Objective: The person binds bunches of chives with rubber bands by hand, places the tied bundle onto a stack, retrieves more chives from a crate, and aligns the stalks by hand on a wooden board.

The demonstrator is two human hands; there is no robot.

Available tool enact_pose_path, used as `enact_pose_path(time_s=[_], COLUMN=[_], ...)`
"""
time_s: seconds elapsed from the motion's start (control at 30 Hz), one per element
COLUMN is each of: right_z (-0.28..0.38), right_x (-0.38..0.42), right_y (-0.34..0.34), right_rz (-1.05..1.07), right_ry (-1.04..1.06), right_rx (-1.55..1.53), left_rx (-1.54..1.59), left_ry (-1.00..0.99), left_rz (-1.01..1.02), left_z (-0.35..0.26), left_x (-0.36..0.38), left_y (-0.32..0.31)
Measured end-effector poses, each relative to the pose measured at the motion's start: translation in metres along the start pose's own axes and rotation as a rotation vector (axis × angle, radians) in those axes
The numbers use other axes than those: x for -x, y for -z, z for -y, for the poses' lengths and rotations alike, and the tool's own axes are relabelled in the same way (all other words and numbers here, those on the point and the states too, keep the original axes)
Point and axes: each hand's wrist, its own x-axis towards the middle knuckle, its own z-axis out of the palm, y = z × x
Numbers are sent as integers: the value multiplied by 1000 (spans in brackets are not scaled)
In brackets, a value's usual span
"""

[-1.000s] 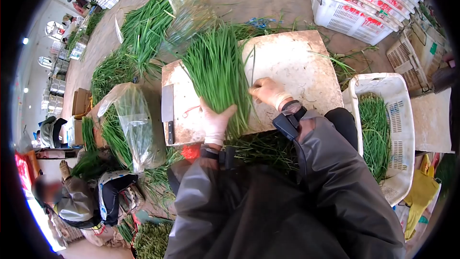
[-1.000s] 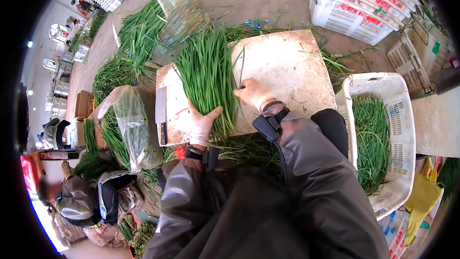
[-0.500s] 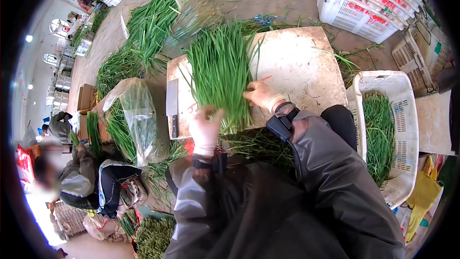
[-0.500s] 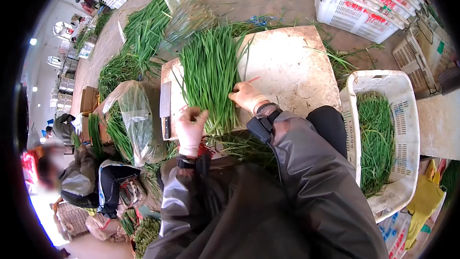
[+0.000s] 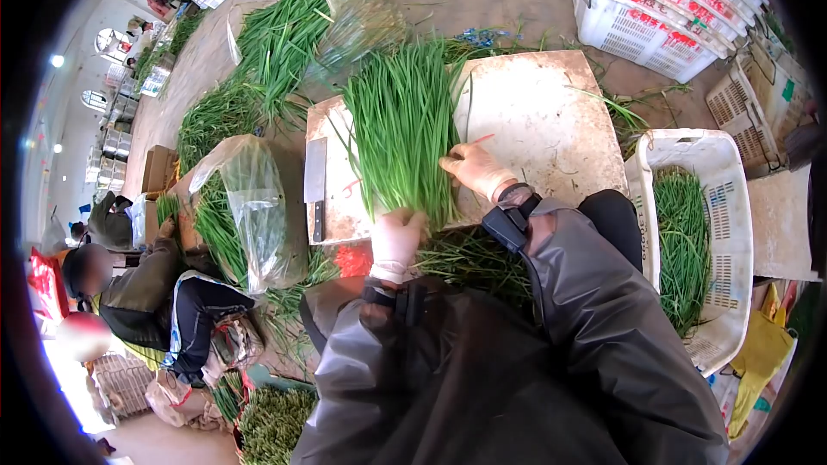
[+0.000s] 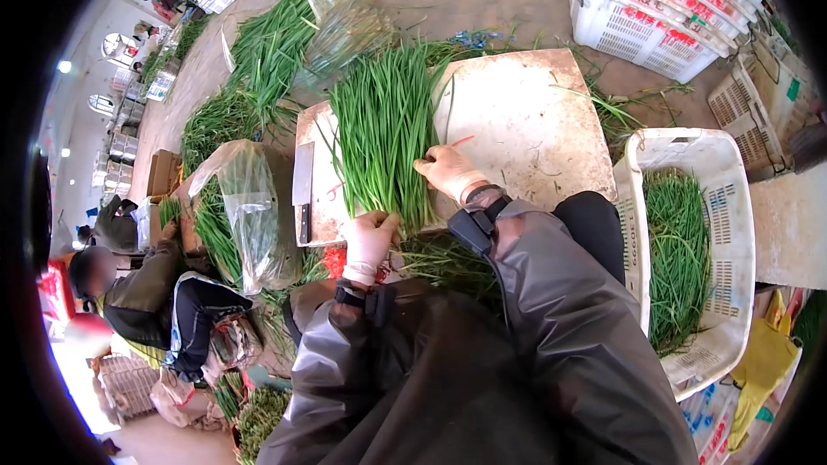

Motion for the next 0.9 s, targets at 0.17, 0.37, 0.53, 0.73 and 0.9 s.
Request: enact_pose_path(time_s=[0.17,0.37,0.53,0.73,0.9], right_z=[10,26,29,31,28], right_x=[4,17,19,26,27], right_y=[-3,-6,-6,-20,-26], right_rz=[-87,-106,-103,-166,-182], right_ry=[54,81,94,128,134], right_rx=[271,372,405,486,468], left_rx=[-34,-496,-580,-549,-159], left_ry=[4,-216,-244,-196,-113], left_rz=[-3,-195,-154,-75,-187], left_z=[9,-17,-8,-13,30], left_x=[-8,-3,-11,-9,-32], left_y=[-7,-11,-11,-15,29])
